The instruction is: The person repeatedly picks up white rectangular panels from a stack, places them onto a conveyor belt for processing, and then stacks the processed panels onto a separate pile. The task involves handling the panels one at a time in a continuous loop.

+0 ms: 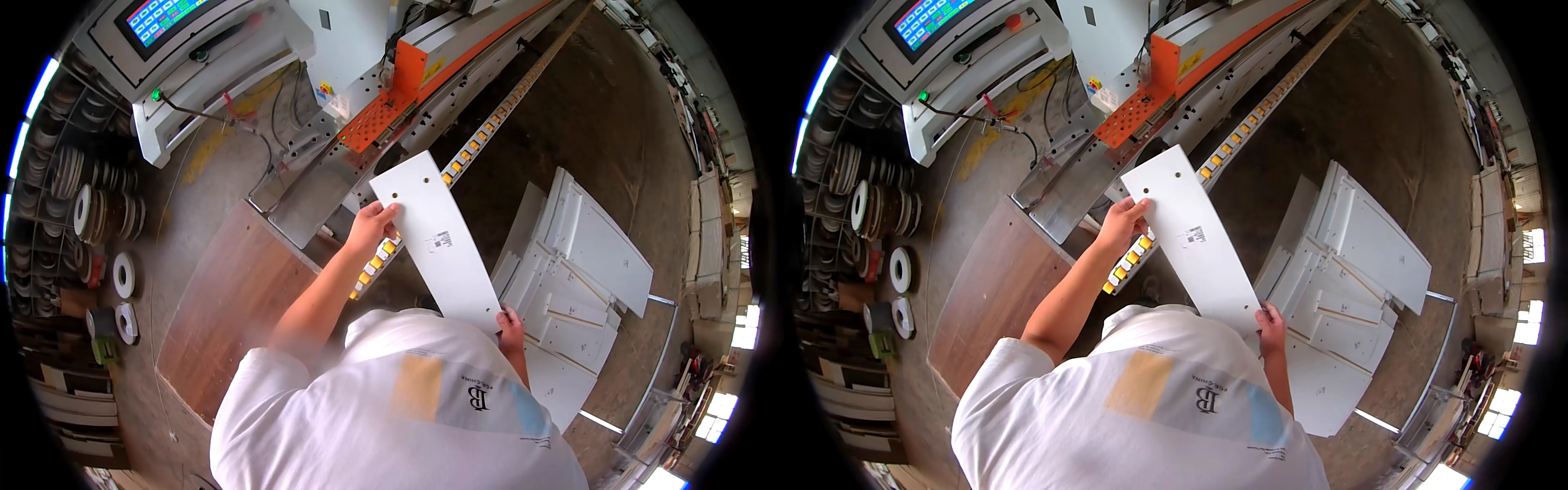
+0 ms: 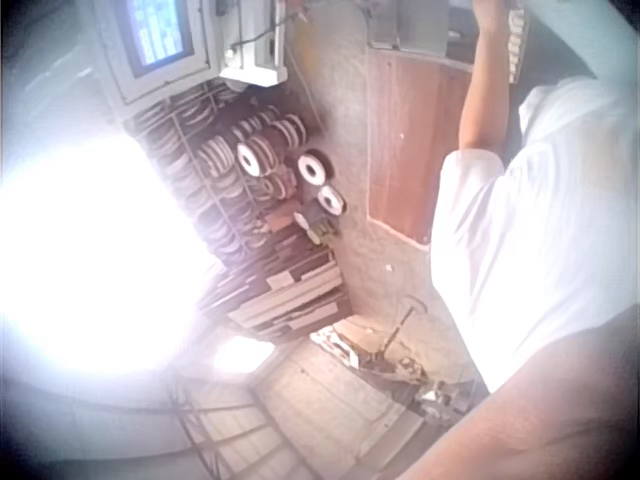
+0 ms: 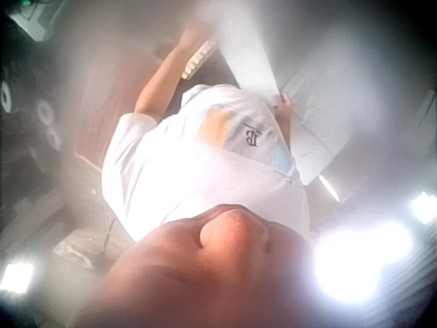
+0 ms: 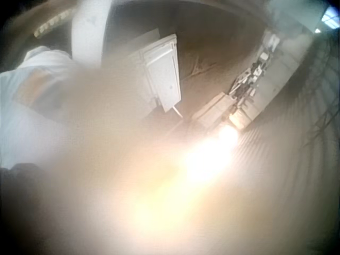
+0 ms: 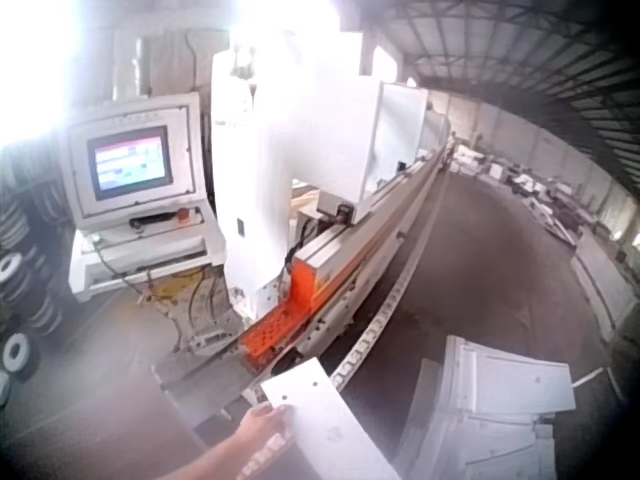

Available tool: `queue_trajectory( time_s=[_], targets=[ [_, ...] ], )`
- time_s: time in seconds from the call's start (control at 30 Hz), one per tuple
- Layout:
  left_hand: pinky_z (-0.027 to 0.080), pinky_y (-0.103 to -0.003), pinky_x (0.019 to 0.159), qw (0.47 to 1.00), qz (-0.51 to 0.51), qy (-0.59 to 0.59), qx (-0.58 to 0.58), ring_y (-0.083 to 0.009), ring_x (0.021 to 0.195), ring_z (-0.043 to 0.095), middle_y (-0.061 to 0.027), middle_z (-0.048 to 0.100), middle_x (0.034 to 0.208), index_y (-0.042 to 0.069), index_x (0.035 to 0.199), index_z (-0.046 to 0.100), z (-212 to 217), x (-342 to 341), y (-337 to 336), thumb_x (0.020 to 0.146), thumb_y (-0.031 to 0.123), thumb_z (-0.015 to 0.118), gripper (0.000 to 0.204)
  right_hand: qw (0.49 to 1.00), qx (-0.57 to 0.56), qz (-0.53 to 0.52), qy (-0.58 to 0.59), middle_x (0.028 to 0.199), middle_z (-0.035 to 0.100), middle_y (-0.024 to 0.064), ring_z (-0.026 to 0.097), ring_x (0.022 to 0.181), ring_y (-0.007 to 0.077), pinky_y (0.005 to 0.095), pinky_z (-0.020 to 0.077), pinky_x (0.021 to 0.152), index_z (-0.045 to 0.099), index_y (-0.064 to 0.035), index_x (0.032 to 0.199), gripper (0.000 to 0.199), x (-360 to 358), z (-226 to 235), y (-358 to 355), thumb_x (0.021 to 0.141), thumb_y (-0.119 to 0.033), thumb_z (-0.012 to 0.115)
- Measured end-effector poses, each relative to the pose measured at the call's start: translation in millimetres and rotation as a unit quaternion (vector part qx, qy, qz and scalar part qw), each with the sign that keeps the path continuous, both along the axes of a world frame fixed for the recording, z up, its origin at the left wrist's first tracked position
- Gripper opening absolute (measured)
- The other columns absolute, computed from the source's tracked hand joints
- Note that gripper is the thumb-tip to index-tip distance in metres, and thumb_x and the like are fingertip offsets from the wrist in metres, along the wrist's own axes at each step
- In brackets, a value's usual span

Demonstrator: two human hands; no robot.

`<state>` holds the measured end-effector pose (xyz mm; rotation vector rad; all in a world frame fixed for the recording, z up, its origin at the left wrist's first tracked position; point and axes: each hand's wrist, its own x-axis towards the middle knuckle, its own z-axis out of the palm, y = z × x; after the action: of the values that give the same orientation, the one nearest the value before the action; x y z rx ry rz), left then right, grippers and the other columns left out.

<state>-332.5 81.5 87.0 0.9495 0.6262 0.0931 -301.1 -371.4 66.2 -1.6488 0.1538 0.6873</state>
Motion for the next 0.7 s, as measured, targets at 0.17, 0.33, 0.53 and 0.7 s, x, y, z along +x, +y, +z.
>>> queue_trajectory(
  time_s=[0.17, 0.33, 0.53, 0.7],
  targets=[
    [0.044, -0.025, 0.059, 0.997, 0.074, 0.024, -0.020, -0.0090, 0.060, 0.050, 0.0023, 0.056, 0.073, 0.008, 0.092, 0.062, -17.6, -10.9, 6.8, 0.099, 0.028, 0.061, 0.021, 0.983, -0.109, 0.120, 0.081, 0.113, 0.066, 0.0097, 0.063, 0.097, 0.0151, 0.0296, 0.0521, 0.082, 0.051, 0.0025, 0.134, 0.046, -13.5, -14.2, 11.1, 0.093, -0.011, 0.065],
    [0.042, -0.025, 0.062, 0.987, 0.152, 0.024, 0.054, -0.0077, 0.068, 0.050, -0.0001, 0.057, 0.079, 0.003, 0.112, 0.057, -57.4, -18.1, 13.0, 0.097, 0.024, 0.063, 0.027, 0.981, -0.051, 0.138, 0.124, 0.102, 0.067, 0.0051, 0.063, 0.089, 0.0115, 0.0257, 0.0515, 0.071, 0.056, 0.0011, 0.123, 0.034, -3.5, -5.9, 50.1, 0.093, -0.011, 0.065],
    [0.050, -0.031, 0.073, 0.916, 0.164, 0.140, 0.337, -0.0163, 0.083, 0.062, -0.0105, 0.065, 0.093, 0.001, 0.154, 0.012, -62.0, -11.2, -12.4, 0.090, 0.011, 0.065, 0.084, 0.987, 0.015, 0.143, 0.072, 0.094, 0.066, 0.0010, 0.062, 0.083, 0.0090, 0.0226, 0.0489, 0.064, 0.058, -0.0029, 0.117, 0.028, 51.0, -7.1, 89.8, 0.093, -0.013, 0.066],
    [0.049, -0.028, 0.063, 0.945, 0.217, 0.111, 0.217, -0.0142, 0.070, 0.058, -0.0077, 0.065, 0.084, 0.008, 0.157, 0.010, -35.2, 9.5, -33.3, 0.092, 0.008, 0.063, 0.083, 0.973, 0.138, 0.129, 0.135, 0.104, 0.068, 0.0050, 0.064, 0.092, 0.0122, 0.0251, 0.0509, 0.070, 0.047, -0.0023, 0.134, 0.044, 78.6, -1.3, 116.1, 0.095, -0.014, 0.065]
  ],
)
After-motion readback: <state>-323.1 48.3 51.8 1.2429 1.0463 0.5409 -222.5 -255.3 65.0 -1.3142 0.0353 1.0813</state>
